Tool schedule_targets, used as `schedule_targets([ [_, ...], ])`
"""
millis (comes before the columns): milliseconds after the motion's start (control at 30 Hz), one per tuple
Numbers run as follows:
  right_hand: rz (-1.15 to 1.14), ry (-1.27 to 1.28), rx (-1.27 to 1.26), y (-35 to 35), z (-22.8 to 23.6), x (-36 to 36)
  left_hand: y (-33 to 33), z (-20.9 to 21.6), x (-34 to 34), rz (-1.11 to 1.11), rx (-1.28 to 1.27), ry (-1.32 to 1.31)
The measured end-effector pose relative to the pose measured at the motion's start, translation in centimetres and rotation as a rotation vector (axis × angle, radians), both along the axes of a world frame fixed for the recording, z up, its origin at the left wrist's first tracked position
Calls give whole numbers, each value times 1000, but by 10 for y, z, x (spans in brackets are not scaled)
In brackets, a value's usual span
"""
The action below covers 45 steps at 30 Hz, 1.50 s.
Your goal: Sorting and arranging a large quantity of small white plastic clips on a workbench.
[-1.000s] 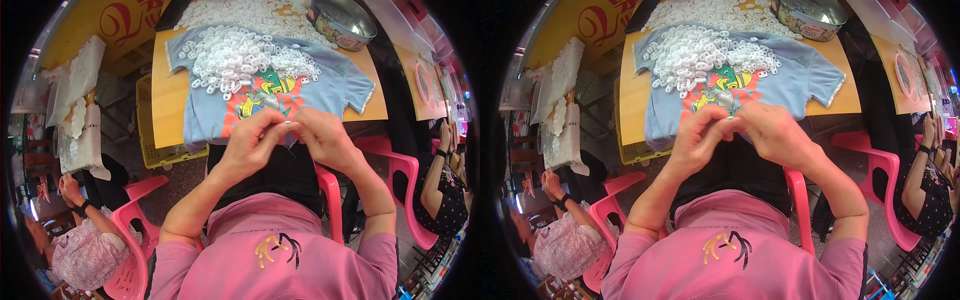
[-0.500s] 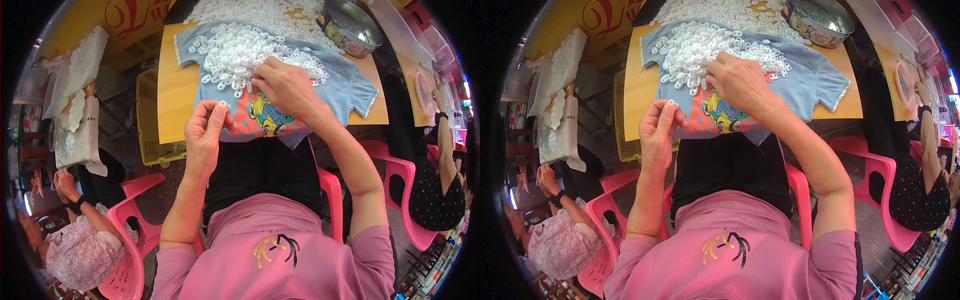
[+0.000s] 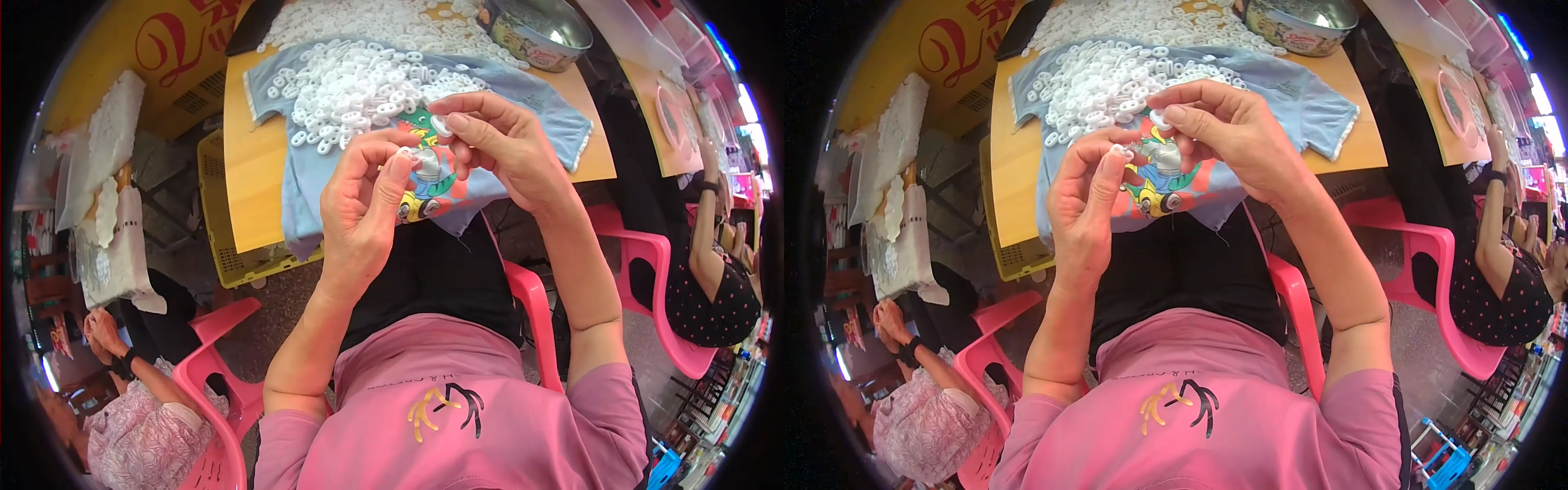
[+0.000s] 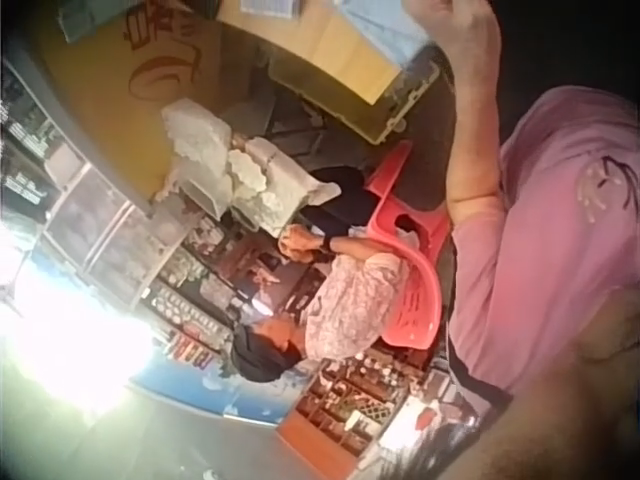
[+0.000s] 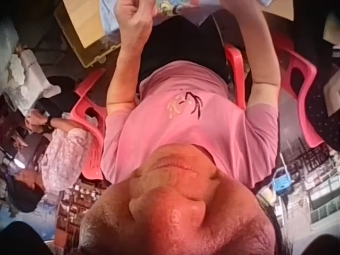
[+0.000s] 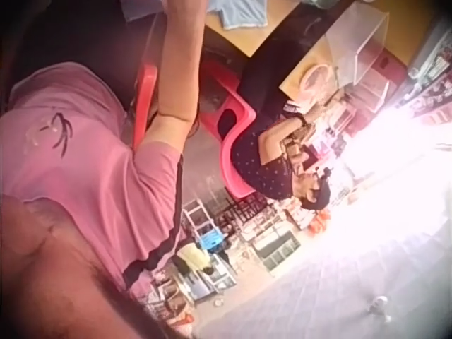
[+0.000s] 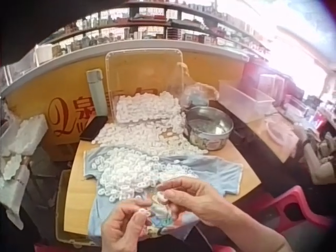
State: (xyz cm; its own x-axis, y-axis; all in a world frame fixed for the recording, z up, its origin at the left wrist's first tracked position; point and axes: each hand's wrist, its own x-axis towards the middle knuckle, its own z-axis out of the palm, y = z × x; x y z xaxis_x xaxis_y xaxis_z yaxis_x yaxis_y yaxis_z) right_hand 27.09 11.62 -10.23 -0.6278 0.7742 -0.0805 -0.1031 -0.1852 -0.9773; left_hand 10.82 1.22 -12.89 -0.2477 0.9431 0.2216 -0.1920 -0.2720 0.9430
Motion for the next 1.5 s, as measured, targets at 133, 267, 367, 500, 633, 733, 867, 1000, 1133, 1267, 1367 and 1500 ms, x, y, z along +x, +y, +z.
schedule_targets([
  [133,42,-17,22,-6,2,12,3,2,11,-54,54,-51],
  [267,15,-4,164,-13,-1,16,2,3,14,-44,29,-21],
  [367,-39,-52,304,-16,-4,18,2,4,16,-59,15,-15],
  [500,-144,-128,488,-10,-6,19,5,6,24,-156,-14,-100],
  [633,-136,-26,328,-10,2,23,4,13,27,-191,-105,-119],
  [733,-147,-22,309,-14,4,23,5,12,28,-132,-136,-104],
  [867,-140,-53,294,-19,8,24,7,9,30,-122,-116,-103],
  [1000,-107,-77,293,-22,10,26,11,8,32,-112,-86,-95],
  [1133,-127,10,240,-24,8,24,11,10,34,-112,-118,-98],
  [1267,-130,-42,308,-25,6,25,10,11,35,-111,-161,-82],
  [1367,-168,-25,295,-26,6,25,10,12,36,-106,-168,-76],
  [1500,-184,14,274,-25,5,25,12,9,37,-91,-112,-73],
])
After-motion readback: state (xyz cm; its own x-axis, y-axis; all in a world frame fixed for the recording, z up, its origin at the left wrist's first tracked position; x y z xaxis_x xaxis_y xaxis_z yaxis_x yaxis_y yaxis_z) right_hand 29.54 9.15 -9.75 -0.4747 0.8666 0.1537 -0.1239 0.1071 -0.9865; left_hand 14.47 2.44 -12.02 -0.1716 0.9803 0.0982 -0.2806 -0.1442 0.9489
